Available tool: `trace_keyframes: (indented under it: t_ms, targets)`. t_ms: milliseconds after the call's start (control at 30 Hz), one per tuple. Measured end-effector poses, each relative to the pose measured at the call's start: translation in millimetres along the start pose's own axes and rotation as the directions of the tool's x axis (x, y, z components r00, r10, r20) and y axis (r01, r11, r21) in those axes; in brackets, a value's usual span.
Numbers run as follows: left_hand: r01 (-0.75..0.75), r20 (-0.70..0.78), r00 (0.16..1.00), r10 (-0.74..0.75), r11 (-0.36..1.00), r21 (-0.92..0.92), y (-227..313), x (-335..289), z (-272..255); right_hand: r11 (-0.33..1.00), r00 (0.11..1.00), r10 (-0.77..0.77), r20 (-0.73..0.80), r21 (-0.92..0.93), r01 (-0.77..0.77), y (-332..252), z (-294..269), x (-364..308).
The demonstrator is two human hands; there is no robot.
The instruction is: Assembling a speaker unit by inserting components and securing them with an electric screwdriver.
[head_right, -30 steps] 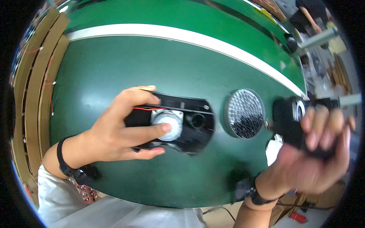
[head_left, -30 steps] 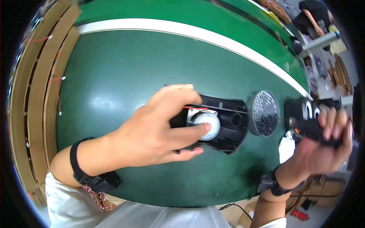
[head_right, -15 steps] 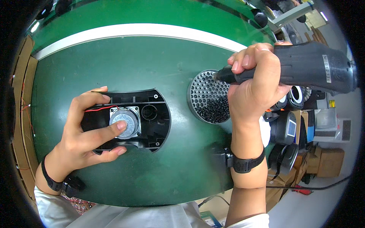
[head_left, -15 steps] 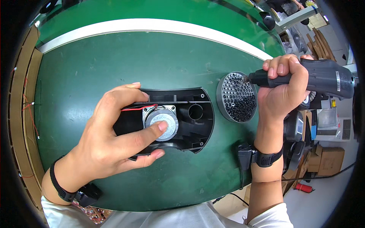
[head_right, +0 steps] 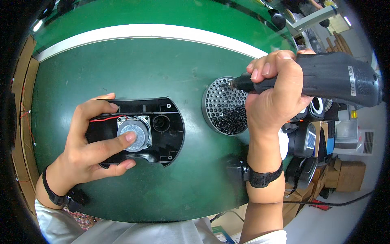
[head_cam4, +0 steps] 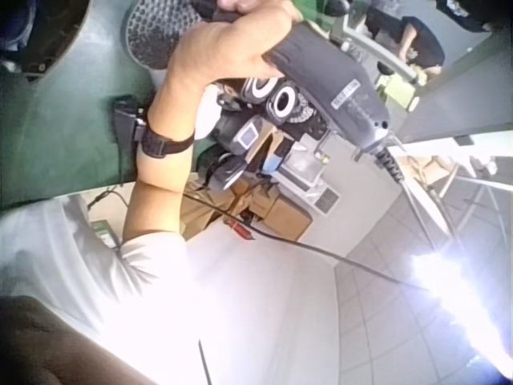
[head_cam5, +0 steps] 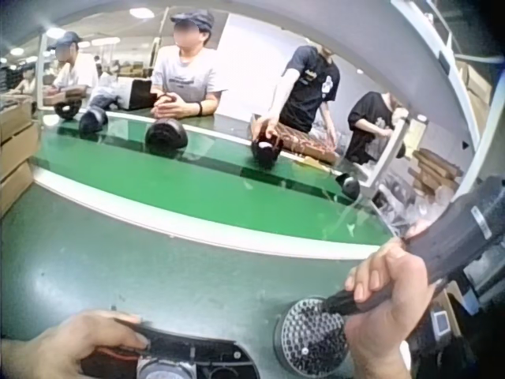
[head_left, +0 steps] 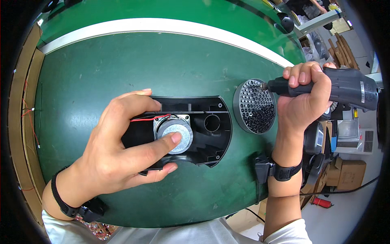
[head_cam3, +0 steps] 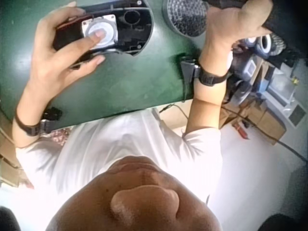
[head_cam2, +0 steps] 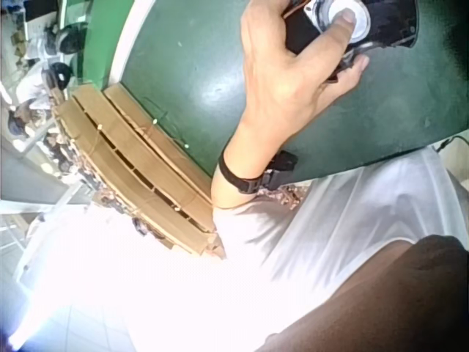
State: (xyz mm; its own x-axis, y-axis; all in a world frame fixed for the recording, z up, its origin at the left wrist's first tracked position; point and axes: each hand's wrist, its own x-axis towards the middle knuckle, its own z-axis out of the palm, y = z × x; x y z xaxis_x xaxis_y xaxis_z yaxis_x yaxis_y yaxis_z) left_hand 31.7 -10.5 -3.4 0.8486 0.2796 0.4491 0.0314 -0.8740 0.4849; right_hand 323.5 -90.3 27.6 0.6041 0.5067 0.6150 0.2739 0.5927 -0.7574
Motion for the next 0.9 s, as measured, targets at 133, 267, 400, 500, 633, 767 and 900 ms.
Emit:
trace_keyframes:
  t_ms: [133,267,400,500,633,767,900]
  targets:
    - [0.001,-0.010,1.000,-0.001,1.000,-0.013,-1,-1,1,0.998,0.997,0.059,0.041,-0.011,-0.058,-4,-1,-3]
    - [0.007,-0.001,1.000,-0.007,1.000,-0.023,-1,-1,1,0.999,0.997,0.050,0.054,0.000,-0.050,-3,-2,-3]
    - [0.014,0.002,1.000,-0.014,1.000,-0.011,-1,-1,0,0.995,0.999,0.039,0.030,0.087,-0.041,1,0,-4]
    - [0.016,-0.002,1.000,-0.016,1.000,-0.007,-1,0,0,0.998,0.996,0.056,0.076,0.012,-0.057,0,4,-5]
    - [0.008,0.001,1.000,-0.008,1.000,-0.016,0,2,1,0.999,0.997,0.024,0.071,-0.046,-0.020,-5,0,-1]
    - [0.042,0.009,0.999,-0.042,0.999,0.033,5,-1,-1,0.997,0.997,0.071,0.030,0.036,-0.072,-14,-1,0]
    - [0.053,0.003,0.999,-0.054,0.984,0.172,14,-2,-11,0.954,0.980,0.074,0.187,0.273,-0.124,-55,1,2]
